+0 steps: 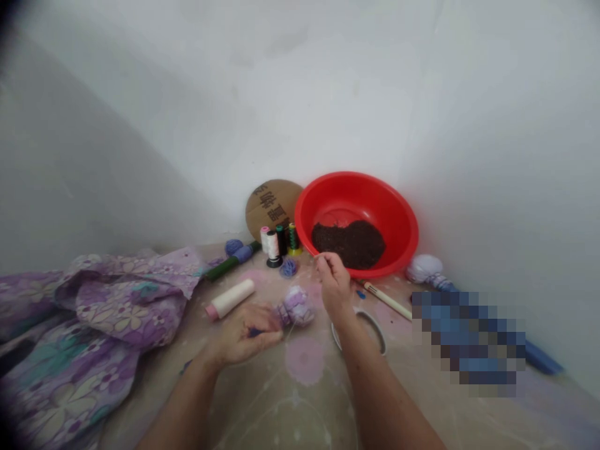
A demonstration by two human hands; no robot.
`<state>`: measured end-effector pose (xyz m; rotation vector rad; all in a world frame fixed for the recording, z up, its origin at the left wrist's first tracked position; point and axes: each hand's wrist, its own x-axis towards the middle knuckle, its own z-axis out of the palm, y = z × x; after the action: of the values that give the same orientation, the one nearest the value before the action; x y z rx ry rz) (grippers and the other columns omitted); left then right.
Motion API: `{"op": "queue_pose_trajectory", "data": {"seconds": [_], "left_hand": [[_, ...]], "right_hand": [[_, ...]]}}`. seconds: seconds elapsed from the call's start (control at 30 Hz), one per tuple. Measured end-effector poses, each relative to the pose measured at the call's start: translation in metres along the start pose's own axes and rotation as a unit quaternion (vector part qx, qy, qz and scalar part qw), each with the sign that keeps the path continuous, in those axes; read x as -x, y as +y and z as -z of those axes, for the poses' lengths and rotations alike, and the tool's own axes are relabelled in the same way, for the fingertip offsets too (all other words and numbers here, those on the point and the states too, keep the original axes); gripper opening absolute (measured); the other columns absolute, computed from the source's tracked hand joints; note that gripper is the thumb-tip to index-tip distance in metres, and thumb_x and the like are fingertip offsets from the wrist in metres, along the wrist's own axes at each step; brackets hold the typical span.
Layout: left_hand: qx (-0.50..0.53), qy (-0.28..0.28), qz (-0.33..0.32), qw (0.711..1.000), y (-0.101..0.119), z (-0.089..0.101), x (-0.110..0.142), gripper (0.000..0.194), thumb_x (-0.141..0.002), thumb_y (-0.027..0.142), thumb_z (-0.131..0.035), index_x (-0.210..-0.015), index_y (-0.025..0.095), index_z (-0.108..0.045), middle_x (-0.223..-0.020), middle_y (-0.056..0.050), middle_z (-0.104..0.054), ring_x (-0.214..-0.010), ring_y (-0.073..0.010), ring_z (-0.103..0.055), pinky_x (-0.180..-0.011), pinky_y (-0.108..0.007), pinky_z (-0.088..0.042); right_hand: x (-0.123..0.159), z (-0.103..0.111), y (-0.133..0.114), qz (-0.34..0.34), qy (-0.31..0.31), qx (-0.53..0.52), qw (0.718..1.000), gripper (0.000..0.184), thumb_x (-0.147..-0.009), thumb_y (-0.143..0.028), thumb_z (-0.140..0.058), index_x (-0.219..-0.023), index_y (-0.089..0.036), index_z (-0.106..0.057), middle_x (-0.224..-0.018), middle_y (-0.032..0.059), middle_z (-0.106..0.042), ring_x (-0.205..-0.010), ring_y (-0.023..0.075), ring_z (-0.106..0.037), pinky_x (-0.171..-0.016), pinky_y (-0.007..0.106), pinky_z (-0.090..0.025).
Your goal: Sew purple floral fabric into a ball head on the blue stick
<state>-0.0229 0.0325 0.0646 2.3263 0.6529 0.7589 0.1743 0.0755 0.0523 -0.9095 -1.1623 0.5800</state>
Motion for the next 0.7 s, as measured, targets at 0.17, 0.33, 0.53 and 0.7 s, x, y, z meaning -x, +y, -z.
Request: {"op": "queue_pose_trajectory", "data": {"seconds": [0.17,0.33,0.53,0.7], "left_hand": [[-0.040,0.196,0.085,0.976,-0.008,0.003,0.003,0.030,-0.077,0.029,-0.046,-0.053,0.015,-0.056,-0.065,-0.004,-0.059,-0.063,-0.0113,-0.052,-0.060,-0.022,-0.038],[-0.027,0.288,0.184,0.939,-0.038,0.006,0.005,0.025,-0.073,0.034,-0.049,-0.088,0.017,-0.058,-0.089,-0.004,-0.059,-0.069,-0.0123,-0.051,-0.056,-0.020,-0.037],[-0.093,0.121,0.261,0.953,-0.055,0.001,0.008,0.043,-0.078,0.048,-0.035,-0.064,0.015,-0.058,-0.059,-0.001,-0.056,-0.057,-0.0124,-0.048,-0.054,-0.021,-0.032],[-0.066,0.054,0.270,0.959,-0.057,-0.005,0.010,0.043,-0.071,0.053,-0.044,-0.074,0.015,-0.063,-0.064,-0.001,-0.057,-0.056,-0.0112,-0.046,-0.049,-0.020,-0.028]], "right_hand": [[0.009,-0.012,-0.005,-0.032,-0.072,0.024,0.997,0.022,-0.075,-0.036,-0.047,-0.068,-0.017,-0.054,-0.054,-0.0039,-0.039,-0.049,0.0083,-0.036,-0.045,0.021,-0.028],[0.013,-0.016,-0.006,-0.039,-0.098,0.016,0.994,0.021,-0.075,-0.035,-0.048,-0.066,-0.017,-0.054,-0.052,-0.0048,-0.036,-0.046,0.0079,-0.034,-0.043,0.021,-0.026],[0.013,-0.016,-0.005,-0.027,-0.055,-0.012,0.998,0.019,-0.076,-0.034,-0.047,-0.079,-0.018,-0.056,-0.056,-0.0041,-0.039,-0.047,0.0076,-0.035,-0.042,0.020,-0.027],[0.014,-0.017,-0.004,-0.032,-0.064,-0.019,0.997,0.023,-0.075,-0.036,-0.048,-0.082,-0.017,-0.059,-0.054,-0.0040,-0.038,-0.046,0.0077,-0.034,-0.042,0.021,-0.026]]}}
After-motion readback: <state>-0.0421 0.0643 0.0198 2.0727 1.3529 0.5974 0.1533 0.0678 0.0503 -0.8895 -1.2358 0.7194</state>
